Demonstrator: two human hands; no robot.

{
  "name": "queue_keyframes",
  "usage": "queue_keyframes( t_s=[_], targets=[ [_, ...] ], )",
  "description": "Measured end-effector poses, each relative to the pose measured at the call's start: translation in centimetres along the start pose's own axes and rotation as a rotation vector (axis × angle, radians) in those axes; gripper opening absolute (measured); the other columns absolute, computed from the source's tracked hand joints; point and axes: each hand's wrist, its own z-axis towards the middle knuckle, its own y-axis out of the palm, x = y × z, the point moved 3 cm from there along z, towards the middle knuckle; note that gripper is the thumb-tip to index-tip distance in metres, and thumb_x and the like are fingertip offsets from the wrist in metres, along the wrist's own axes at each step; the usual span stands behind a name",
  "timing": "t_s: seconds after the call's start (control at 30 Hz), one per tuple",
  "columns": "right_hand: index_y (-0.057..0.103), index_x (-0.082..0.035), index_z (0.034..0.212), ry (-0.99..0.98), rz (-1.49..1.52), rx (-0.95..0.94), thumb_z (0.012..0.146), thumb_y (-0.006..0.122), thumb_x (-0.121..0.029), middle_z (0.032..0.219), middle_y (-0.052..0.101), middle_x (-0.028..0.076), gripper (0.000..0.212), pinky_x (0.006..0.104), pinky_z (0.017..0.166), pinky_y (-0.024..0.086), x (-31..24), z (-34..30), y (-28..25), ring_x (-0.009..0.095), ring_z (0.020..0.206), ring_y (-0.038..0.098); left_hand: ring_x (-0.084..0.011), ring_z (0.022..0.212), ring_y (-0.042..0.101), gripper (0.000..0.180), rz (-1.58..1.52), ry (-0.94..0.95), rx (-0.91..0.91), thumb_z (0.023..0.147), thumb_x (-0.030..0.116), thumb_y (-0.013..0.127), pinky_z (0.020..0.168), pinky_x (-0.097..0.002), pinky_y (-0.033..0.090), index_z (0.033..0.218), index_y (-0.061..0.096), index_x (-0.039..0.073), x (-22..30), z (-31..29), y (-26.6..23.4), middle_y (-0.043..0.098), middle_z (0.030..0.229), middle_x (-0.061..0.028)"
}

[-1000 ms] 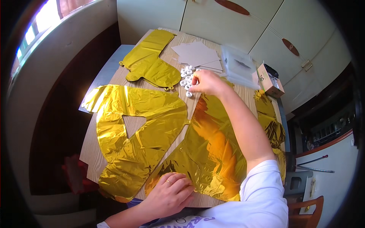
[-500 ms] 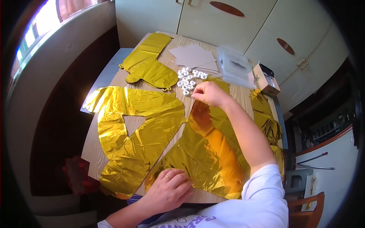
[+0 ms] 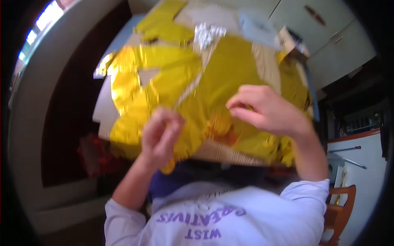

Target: Manual assembly of gold foil balloons by attaching plastic valves and string.

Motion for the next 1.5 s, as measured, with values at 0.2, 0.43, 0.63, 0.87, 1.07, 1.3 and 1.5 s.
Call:
queue_keyframes(
  t_s=[0.2, 0.43, 0.63, 0.87, 1.07, 1.3, 1.5],
  targets=[
    [0.069, -0.007, 0.091, -0.108, 0.485, -0.332, 0.082, 0.068, -0.015, 0.079, 0.063, 0.008, 0.011, 0.0356, 0.069, 0.047, -4.1, -13.7, 12.0, 0.025, 0.075, 0.062, -0.018, 0.076, 0.054, 0.011, 0.245, 0.498, 0.197, 0.09, 0.007, 0.054, 0.067, -0.0297, 0.047, 0.092, 0.058, -0.003, 3.6, -5.1, -2.4, 0.058, 0.086, -0.0111],
    [0.069, -0.003, 0.096, 0.514, 0.548, -0.1, 0.085, 0.064, -0.023, 0.094, 0.069, 0.016, 0.023, 0.0354, 0.075, 0.051, 6.2, -14.6, 29.6, 0.028, 0.087, 0.066, -0.0276, 0.088, 0.06, 0.02, 0.839, 0.117, -0.292, 0.079, 0.005, 0.066, 0.071, -0.0351, 0.048, 0.098, 0.061, 0.0, -0.8, -14.8, -4.4, 0.06, 0.093, -0.0148],
    [0.069, -0.004, 0.097, 0.387, 0.522, -0.259, 0.084, 0.067, -0.026, 0.092, 0.069, 0.014, 0.025, 0.0349, 0.077, 0.05, 6.3, -10.4, 34.4, 0.026, 0.086, 0.066, -0.0377, 0.101, 0.059, 0.04, 1.111, -0.367, -0.41, 0.073, 0.004, 0.068, 0.087, -0.0422, 0.049, 0.112, 0.06, 0.004, -6.9, -18.1, -9.3, 0.059, 0.11, -0.0164],
    [0.068, -0.005, 0.093, 0.343, 0.561, -0.421, 0.084, 0.068, -0.025, 0.087, 0.069, 0.011, 0.023, 0.0327, 0.073, 0.049, 6.1, -10.9, 34.1, 0.022, 0.081, 0.064, -0.0383, 0.09, 0.062, 0.016, 1.218, -0.596, -0.461, 0.071, 0.006, 0.062, 0.076, -0.0454, 0.051, 0.087, 0.063, 0.004, -7.7, -19.6, -13.7, 0.064, 0.091, -0.0182],
    [0.068, -0.001, 0.092, 0.523, 0.852, -0.294, 0.087, 0.067, -0.017, 0.08, 0.068, 0.006, 0.016, 0.0272, 0.069, 0.048, 5.7, -12.8, 31.5, 0.013, 0.074, 0.061, -0.0357, 0.086, 0.064, 0.012, 1.575, -0.726, -0.517, 0.071, 0.01, 0.064, 0.075, -0.0446, 0.052, 0.082, 0.066, 0.006, -5.6, -20.0, -16.4, 0.065, 0.09, -0.0171],
    [0.07, -0.002, 0.092, 0.537, 0.739, -0.083, 0.084, 0.069, -0.017, 0.082, 0.068, 0.007, 0.016, 0.0263, 0.073, 0.048, 6.4, -13.1, 30.3, 0.012, 0.078, 0.063, -0.036, 0.09, 0.063, 0.022, 0.924, -0.326, -0.493, 0.076, 0.009, 0.068, 0.077, -0.042, 0.051, 0.096, 0.067, 0.002, -6.9, -16.3, -6.2, 0.065, 0.097, -0.0178],
    [0.071, 0.0, 0.091, 0.539, 0.779, -0.032, 0.084, 0.069, -0.012, 0.085, 0.065, 0.004, 0.014, 0.0246, 0.072, 0.047, 5.9, -12.9, 28.8, 0.011, 0.08, 0.06, -0.035, 0.085, 0.063, 0.016, 0.527, -0.238, -0.69, 0.082, 0.012, 0.067, 0.073, -0.0411, 0.05, 0.094, 0.067, 0.001, -9.5, -14.5, 2.7, 0.065, 0.091, -0.0165]
  ],
)
